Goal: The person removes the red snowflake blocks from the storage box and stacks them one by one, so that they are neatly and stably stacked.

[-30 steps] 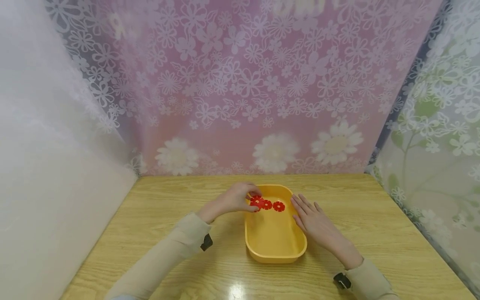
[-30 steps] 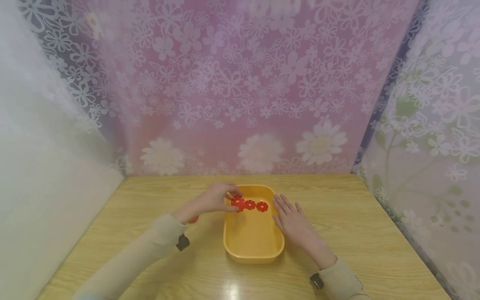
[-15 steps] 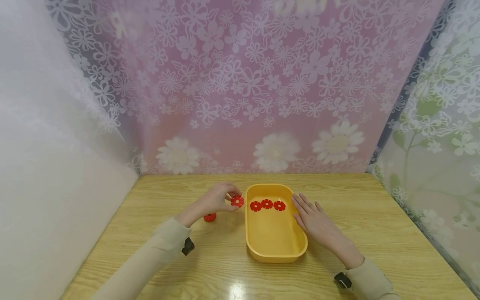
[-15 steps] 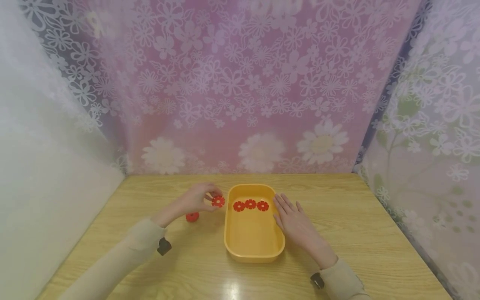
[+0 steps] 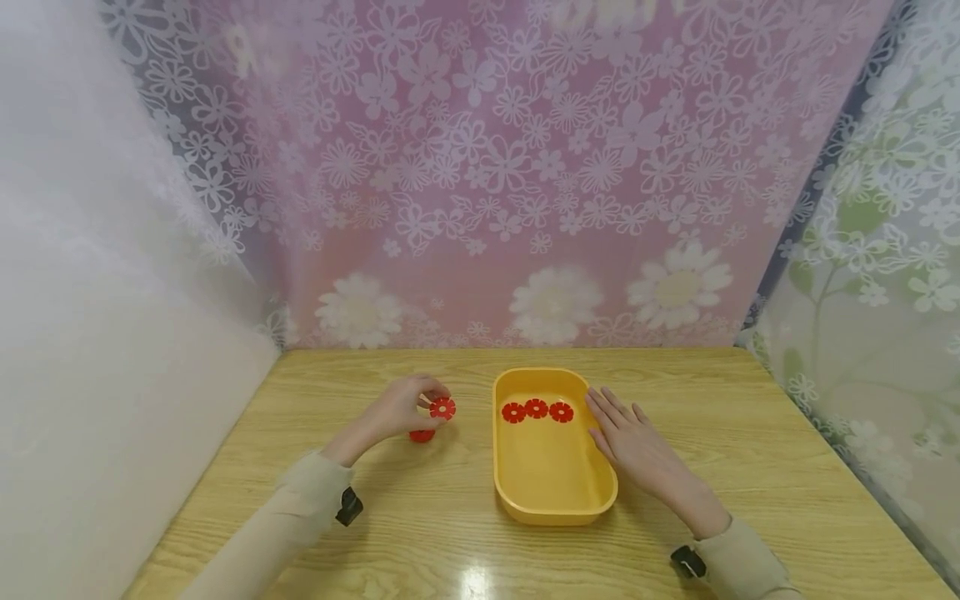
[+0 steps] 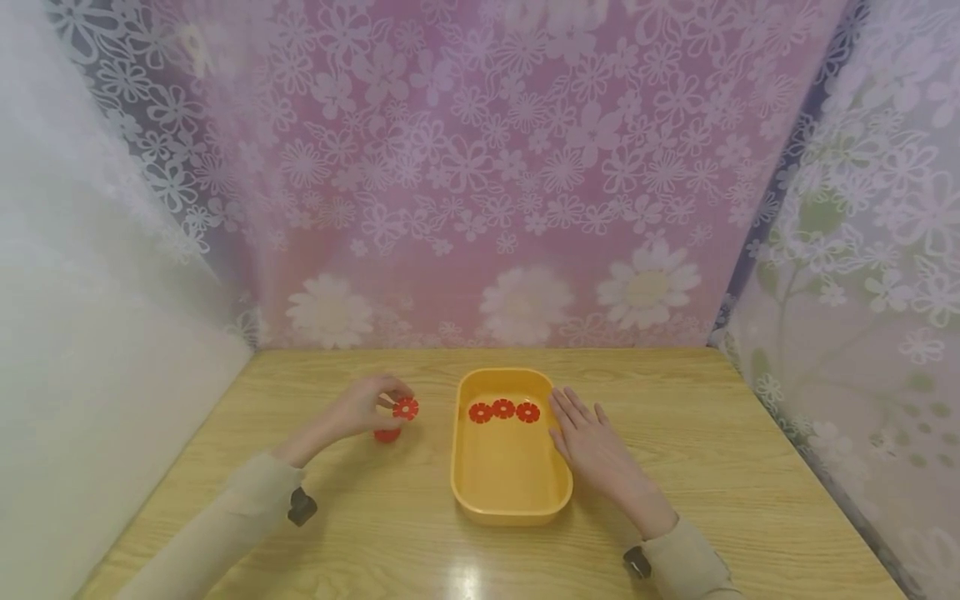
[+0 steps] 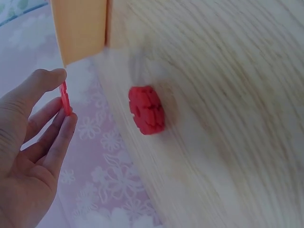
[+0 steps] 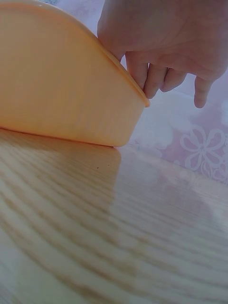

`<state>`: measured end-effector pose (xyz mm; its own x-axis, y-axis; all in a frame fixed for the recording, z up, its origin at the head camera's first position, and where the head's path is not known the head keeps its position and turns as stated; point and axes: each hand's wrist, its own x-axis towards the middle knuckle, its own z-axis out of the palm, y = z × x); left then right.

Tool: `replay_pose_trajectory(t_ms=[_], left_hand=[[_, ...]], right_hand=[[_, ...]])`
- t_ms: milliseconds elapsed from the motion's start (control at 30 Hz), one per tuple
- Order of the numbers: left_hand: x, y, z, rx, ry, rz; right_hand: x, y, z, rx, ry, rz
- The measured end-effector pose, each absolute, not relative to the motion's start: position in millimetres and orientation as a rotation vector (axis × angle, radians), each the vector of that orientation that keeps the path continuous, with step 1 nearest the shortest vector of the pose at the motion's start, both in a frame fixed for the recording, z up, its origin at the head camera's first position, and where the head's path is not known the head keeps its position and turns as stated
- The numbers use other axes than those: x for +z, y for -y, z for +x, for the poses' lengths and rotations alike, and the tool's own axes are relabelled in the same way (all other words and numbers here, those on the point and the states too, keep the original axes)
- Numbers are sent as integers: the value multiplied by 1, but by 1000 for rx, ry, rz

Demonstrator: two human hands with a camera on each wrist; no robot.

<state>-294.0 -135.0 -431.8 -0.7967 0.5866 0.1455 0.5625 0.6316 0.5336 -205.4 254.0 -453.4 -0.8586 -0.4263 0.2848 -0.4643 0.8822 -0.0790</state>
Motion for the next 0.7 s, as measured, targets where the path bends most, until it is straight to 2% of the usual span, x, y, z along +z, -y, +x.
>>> replay_pose_trajectory(t_ms=[700], left_hand=[[-462, 169, -290, 826, -2883, 889]], right_hand=[[-454, -256, -206, 245, 2809, 687]])
